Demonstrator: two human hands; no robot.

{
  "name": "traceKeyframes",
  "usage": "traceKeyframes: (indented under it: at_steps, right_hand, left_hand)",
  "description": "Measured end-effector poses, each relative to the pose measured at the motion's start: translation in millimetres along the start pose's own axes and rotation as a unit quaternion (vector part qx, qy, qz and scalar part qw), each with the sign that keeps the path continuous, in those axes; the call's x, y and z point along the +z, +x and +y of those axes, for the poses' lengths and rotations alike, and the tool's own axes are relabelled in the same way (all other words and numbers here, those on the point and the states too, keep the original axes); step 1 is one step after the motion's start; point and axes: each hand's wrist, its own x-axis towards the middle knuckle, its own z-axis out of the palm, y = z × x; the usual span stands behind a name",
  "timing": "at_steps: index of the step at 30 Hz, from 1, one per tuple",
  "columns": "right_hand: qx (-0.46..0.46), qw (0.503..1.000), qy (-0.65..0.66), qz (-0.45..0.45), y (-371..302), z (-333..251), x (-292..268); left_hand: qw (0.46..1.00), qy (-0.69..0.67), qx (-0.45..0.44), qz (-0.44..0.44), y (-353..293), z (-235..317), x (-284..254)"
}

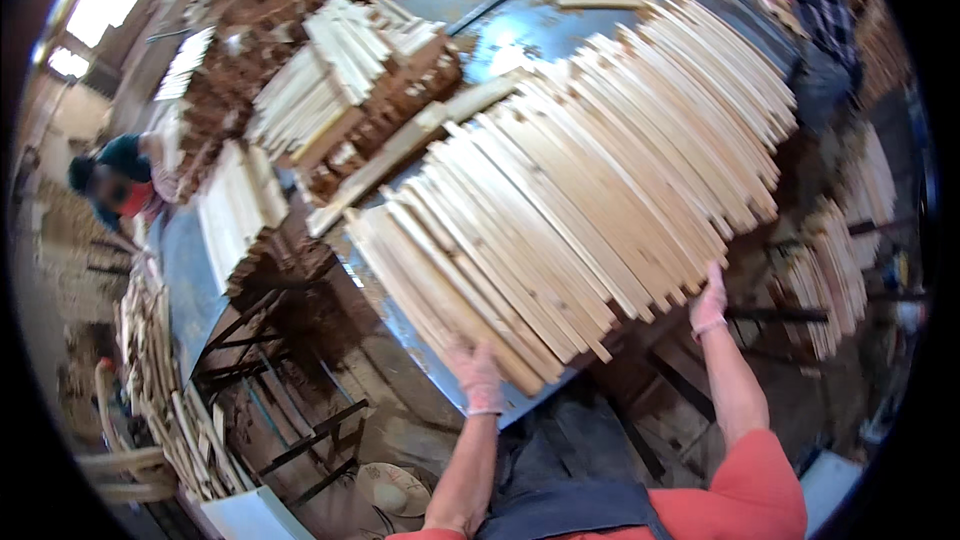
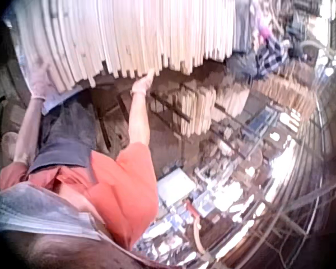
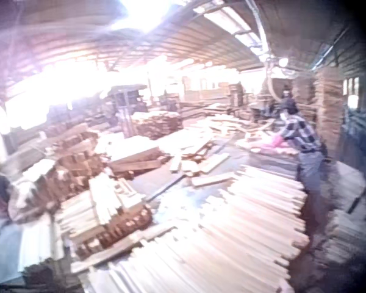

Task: The person picks up stacks of wooden planks from a table and places them onto a conveyor belt. They repeat this process, moving multiple stacks of wood from the table to the conveyor.

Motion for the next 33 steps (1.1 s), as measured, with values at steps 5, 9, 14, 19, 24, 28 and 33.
traceKeyframes:
  at_steps: [5,9,14,19,24,28,33]
  right_hand:
    - [0.04,0.995,0.09,0.022,9.9,4.7,-10.5]
    - [0.048,0.995,0.045,0.072,-1.5,5.9,7.0]
    - [0.06,0.995,0.054,0.057,-13.2,5.8,6.7]
    - [0.108,0.992,0.061,0.008,-97.0,21.6,20.0]
    - [-0.161,0.662,-0.69,-0.245,-38.6,4.0,-23.9]
    - [-0.325,0.721,-0.535,-0.298,0.3,-50.2,86.9]
    - [-0.203,0.817,-0.447,-0.303,43.5,-10.4,186.9]
  left_hand:
    - [0.998,0.045,-0.032,0.017,3.8,-10.9,30.7]
    - [0.971,0.23,-0.061,0.024,18.0,-21.1,34.1]
    - [0.982,0.174,-0.064,0.022,12.1,8.6,37.2]
    - [0.963,0.253,-0.089,-0.021,48.6,75.1,-12.4]
    - [0.842,0.529,-0.017,-0.106,83.1,110.6,-47.9]
    - [0.826,0.561,0.033,-0.042,120.7,52.9,-67.6]
    - [0.943,0.334,0.007,0.001,131.2,10.8,-57.9]
